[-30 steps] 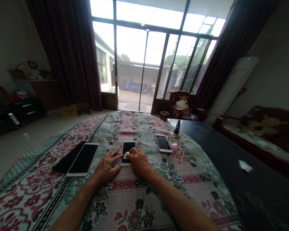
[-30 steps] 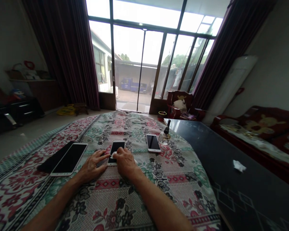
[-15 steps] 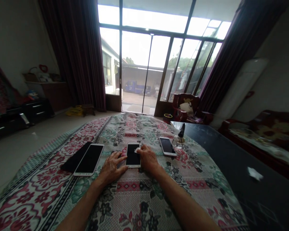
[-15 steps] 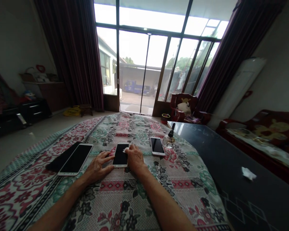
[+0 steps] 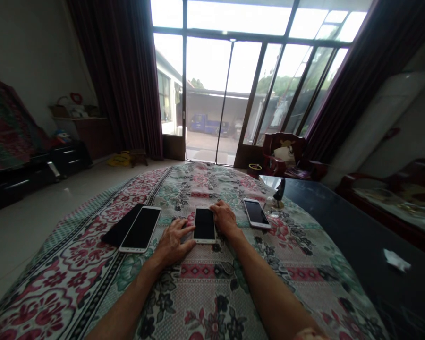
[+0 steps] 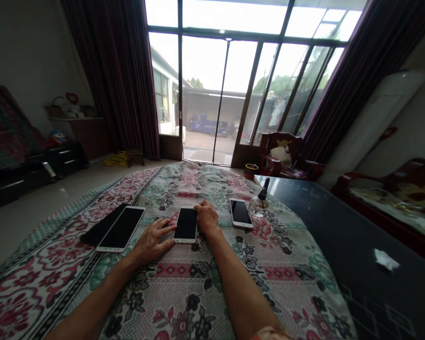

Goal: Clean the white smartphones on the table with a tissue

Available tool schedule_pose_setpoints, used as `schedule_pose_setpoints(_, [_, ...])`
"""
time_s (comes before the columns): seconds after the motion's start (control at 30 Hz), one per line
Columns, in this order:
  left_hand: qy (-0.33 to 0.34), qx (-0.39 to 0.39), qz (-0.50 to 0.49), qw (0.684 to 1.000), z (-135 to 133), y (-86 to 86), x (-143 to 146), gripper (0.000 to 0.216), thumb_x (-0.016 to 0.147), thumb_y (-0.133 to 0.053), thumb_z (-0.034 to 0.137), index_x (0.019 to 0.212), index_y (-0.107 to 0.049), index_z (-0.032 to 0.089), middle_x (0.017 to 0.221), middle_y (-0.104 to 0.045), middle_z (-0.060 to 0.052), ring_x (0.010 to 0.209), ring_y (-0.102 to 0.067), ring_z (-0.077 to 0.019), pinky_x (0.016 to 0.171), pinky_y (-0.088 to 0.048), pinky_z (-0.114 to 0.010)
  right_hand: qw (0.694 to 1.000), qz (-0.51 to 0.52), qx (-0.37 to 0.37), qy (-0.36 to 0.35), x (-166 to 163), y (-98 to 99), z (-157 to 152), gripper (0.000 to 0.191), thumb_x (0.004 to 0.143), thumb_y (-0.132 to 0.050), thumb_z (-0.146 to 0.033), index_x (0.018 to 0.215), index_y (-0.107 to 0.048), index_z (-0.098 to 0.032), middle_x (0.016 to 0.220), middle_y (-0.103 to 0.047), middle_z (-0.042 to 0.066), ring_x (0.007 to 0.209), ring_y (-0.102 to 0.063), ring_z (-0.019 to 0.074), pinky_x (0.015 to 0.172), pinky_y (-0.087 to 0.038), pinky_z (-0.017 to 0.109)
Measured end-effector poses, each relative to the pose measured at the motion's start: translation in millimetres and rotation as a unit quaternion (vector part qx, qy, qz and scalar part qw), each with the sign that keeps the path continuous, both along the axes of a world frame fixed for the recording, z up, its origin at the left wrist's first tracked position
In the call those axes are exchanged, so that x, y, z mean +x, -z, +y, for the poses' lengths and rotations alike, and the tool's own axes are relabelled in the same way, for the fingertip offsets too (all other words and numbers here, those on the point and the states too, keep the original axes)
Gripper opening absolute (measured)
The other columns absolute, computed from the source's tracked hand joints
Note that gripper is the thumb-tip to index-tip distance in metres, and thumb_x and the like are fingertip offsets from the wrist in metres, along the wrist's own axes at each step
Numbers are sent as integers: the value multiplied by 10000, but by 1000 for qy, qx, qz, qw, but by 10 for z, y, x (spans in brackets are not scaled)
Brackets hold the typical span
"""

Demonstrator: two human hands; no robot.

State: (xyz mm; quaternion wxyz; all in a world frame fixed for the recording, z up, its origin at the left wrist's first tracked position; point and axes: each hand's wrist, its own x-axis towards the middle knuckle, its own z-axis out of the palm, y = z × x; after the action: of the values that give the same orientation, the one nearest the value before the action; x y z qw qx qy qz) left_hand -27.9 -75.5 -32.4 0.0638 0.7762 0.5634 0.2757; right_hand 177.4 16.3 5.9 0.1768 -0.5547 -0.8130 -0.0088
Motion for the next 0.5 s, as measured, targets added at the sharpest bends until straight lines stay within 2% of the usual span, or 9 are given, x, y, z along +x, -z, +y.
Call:
schedule_pose_setpoints(0.13, [1,-2,-3,1000,2,17,-11,428,799,-631,314,1223,-637,261,1371,-528,-88,1318,-398,-326,1086,-335,-543,1000,1,7,-4,-4,-9,-73,303,905,-433,-174,1028,-694,-269,1049,-577,57,965,-493,196,781,-364,258])
schedule_pose_setpoints(0.33, [2,6,-12,1000,16,33,-12,384,819,-587,258,1196,-659,261,1352,-547,-87,1313,-411,-323,1090,-339,-530,998,-23,11,-66,-175,-25,-235,305,881,-460,-145,1033,-686,-281,1082,-568,53,976,-476,202,817,-367,284])
schedule_pose_setpoints(0.5, [2,10,-6,1000,25,13,0,345,856,-552,282,1179,-671,264,1335,-562,-90,1298,-433,-314,1080,-357,-522,997,-22,16,-78,-241,-7,-171,296,877,-455,-147,1003,-690,-276,1055,-583,50,942,-475,207,812,-369,295])
